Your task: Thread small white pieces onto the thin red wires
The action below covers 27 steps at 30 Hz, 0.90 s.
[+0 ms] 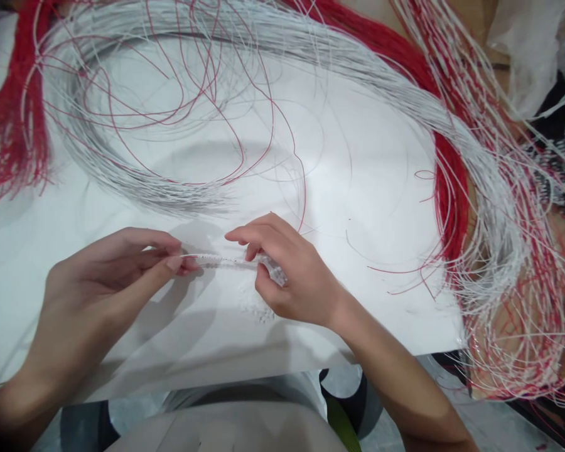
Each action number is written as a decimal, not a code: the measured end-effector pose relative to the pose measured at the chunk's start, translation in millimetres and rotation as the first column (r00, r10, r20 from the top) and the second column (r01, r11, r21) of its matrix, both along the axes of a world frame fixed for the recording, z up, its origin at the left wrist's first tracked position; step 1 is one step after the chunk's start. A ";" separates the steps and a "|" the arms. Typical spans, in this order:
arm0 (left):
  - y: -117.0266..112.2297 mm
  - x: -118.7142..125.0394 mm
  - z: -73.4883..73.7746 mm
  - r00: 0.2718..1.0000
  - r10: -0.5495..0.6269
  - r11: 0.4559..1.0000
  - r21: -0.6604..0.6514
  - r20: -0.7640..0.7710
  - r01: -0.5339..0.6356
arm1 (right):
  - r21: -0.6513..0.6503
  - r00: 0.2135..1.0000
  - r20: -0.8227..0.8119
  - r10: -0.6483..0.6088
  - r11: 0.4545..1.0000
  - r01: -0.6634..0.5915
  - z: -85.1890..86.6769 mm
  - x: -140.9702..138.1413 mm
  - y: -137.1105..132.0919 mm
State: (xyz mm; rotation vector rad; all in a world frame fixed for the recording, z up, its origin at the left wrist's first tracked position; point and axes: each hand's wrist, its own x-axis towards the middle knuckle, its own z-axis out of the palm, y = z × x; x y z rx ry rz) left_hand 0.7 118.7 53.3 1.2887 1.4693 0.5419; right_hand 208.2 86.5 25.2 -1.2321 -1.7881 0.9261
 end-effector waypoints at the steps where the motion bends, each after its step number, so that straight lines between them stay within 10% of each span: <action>1: 0.4 -0.4 -0.1 1.000 -0.006 1.000 -0.002 0.013 0.006 | 0.000 1.000 0.002 0.000 1.000 0.000 0.0 0.0 0.0; 27: 2.8 -4.2 -3.6 0.998 -0.008 0.998 -0.058 0.056 0.011 | -0.001 0.999 0.036 0.010 1.000 -0.010 -0.4 -3.1 0.7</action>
